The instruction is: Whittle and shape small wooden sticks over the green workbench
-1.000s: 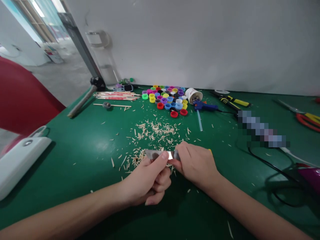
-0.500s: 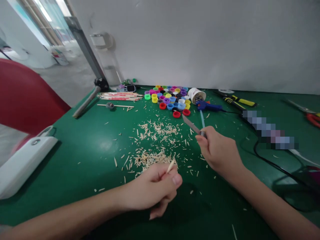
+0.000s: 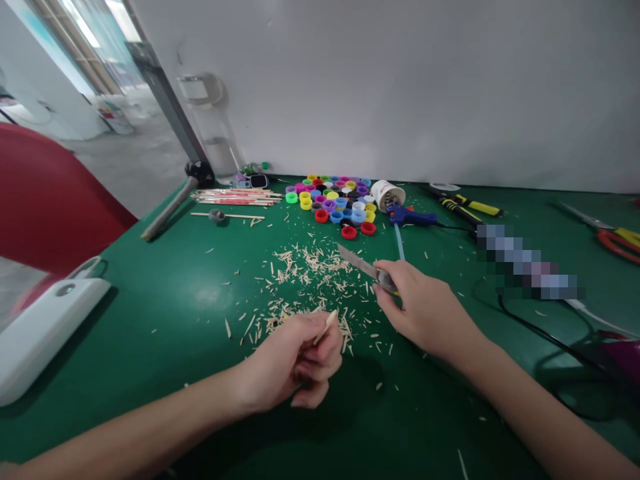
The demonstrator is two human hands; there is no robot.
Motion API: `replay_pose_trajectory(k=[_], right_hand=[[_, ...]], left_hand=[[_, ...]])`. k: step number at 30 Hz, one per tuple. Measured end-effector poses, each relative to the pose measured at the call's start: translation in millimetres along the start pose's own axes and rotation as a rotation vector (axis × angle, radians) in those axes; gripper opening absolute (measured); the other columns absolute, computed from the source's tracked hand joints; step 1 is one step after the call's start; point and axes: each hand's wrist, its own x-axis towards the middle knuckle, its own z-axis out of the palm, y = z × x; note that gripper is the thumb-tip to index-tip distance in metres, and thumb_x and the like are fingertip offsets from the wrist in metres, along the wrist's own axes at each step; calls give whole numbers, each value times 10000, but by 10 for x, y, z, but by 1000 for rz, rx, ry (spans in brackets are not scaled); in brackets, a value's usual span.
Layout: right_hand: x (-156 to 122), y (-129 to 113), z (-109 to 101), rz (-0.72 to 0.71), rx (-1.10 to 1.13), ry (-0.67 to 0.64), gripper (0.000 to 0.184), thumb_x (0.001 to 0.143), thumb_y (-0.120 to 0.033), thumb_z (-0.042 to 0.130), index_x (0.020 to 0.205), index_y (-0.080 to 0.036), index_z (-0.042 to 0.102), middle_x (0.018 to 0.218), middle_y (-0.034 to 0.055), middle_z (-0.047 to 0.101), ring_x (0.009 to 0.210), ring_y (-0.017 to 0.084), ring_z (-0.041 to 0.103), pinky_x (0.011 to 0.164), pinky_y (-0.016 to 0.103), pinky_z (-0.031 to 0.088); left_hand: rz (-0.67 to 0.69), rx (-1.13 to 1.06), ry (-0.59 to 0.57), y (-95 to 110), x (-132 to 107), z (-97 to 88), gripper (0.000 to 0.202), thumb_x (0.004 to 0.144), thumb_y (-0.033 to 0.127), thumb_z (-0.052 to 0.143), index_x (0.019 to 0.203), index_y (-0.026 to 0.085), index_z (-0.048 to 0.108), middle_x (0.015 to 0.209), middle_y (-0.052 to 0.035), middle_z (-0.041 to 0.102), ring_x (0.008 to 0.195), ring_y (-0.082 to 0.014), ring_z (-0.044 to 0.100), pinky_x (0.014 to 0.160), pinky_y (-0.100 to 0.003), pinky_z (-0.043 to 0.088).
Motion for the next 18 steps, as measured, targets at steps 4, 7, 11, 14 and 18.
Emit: replay_pose_trajectory(k=[4,7,11,14,18], right_hand=[[4,104,-11,-39,-73,37,407,913,-366,425,1240,-141,513,935,102,594,698,156,554,438,224,330],[8,195,-68,-37,-59,106,424,917,-379,439,1269,-150,496,938,97,630,773,187,587,498,250,391],[18,239,-157,28,59,205,296,925,-381,446,1093,-190,597,919,65,682,753,175,619,596,279,439],[29,208,-166,-2,47,197,286,956,-356,386,1027,-197,612,872,47,684,727,157,611,561,256,404],[41,148,-97,-100,-107,201,347,979,-343,301,896,-164,586,779,44,641,654,132,559,463,224,284]], left_hand=[[15,159,105,93,2,6,277,912,352,398,717,184,501,540,73,208,421,-65,160,335,-173,239],[147,488,281,255,-10,-46,249,917,361,428,948,162,574,572,69,302,451,-65,300,410,-199,356],[218,843,470,482,-37,-158,278,899,314,464,1148,193,465,594,54,515,522,-95,513,518,-229,460],[203,921,516,584,-34,-212,183,882,344,493,977,188,478,630,17,614,525,-105,568,522,-237,480],[242,1080,542,690,58,-269,166,859,344,524,837,180,539,687,-17,664,568,-103,604,558,-231,498]])
